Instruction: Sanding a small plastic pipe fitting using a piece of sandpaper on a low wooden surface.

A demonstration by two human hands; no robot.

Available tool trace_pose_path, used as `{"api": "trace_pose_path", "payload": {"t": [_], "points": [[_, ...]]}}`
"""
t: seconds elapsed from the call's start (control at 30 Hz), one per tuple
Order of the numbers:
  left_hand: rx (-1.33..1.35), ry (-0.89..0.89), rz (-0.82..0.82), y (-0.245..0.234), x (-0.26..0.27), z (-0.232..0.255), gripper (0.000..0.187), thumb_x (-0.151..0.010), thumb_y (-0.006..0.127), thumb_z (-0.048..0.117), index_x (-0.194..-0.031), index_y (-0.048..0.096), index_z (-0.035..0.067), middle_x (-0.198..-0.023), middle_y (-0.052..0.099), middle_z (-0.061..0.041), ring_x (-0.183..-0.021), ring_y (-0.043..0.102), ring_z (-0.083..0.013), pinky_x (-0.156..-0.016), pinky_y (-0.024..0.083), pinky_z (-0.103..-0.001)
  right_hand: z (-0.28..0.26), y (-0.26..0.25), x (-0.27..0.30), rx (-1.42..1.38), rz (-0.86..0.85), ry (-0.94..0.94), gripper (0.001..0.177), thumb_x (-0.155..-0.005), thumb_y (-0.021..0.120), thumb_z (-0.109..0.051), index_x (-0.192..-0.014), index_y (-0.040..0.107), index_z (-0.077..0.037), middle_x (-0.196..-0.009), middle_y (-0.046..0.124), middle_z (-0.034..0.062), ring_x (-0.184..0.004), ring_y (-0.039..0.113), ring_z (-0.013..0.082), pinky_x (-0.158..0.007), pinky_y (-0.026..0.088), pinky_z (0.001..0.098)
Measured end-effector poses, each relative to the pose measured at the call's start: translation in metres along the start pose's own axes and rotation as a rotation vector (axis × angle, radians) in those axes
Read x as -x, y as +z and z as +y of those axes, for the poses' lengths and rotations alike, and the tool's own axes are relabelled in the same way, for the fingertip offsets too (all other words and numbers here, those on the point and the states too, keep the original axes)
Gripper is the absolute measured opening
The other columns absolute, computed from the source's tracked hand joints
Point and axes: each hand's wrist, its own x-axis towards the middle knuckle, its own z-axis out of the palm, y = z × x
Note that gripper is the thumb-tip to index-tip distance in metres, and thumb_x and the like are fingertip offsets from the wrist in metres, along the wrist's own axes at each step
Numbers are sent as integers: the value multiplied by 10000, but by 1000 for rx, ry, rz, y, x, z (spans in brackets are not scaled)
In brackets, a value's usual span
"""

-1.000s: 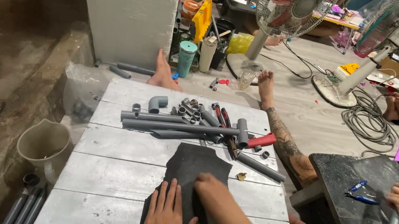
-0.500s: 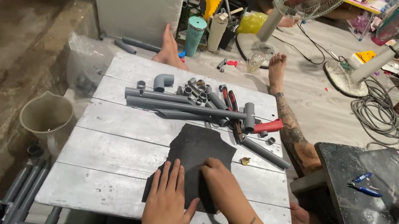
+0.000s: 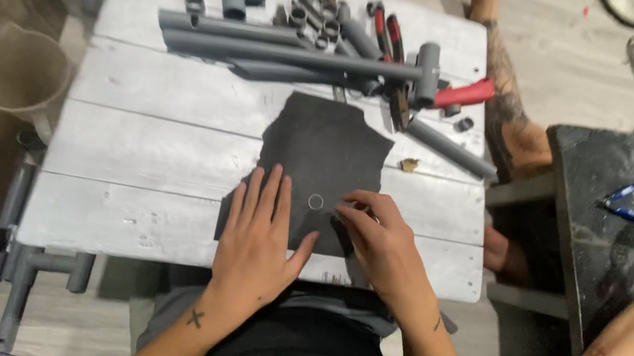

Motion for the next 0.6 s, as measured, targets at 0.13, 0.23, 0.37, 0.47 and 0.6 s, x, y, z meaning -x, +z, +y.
{"api": "trace_pose_path", "payload": {"t": [0.13, 0.23, 0.37, 0.47, 0.6], "points": [[29, -4, -1, -1, -1, -3, 707, -931, 686, 360, -1415, 536, -132, -1501, 479, -345, -1456, 344, -559, -1157, 188, -729, 9, 25, 3, 67, -15, -66, 98, -936, 759, -164, -1030, 782, -183, -1014, 674, -1, -956, 676, 227, -791, 562, 324], [13, 6, 46, 1, 3, -4, 669, -891, 727, 314, -1378, 576, -120, -1490, 511, -321, -1456, 359, -550, -1142, 173, -762, 8, 39, -3, 293, 16, -118, 80, -911, 777, -277, -983, 762, -245, -961, 603, -26, -923, 598, 232, -731, 460, 359], [78, 3, 71, 0, 2, -4, 623, -871, 743, 256, -1366, 607, -98, -1433, 558, -318, -1442, 358, -579, -1141, 135, -773, 6, 44, -13, 295, 14, -181, 64, -908, 755, -190, -867, 716, -161, -899, 550, 30, -832, 567, 279, -673, 421, 365], [121, -1, 91, -2, 1, -3, 597, -851, 760, 218, -1353, 631, -78, -1397, 589, -311, -1431, 367, -590, -1133, 130, -786, 12, 48, -11, 284, -12, -186, 86, -932, 718, -163, -873, 674, -120, -895, 518, 58, -801, 542, 295, -672, 410, 376], [222, 5, 151, -4, 3, -2, 519, -855, 765, 179, -1319, 677, -37, -1331, 663, -247, -1436, 400, -543, -1172, 91, -746, -4, 18, -12, -184, -110, -45, 62, -963, 671, -100, -1001, 622, -92, -966, 545, 98, -871, 582, 372, -760, 490, 414]]}}
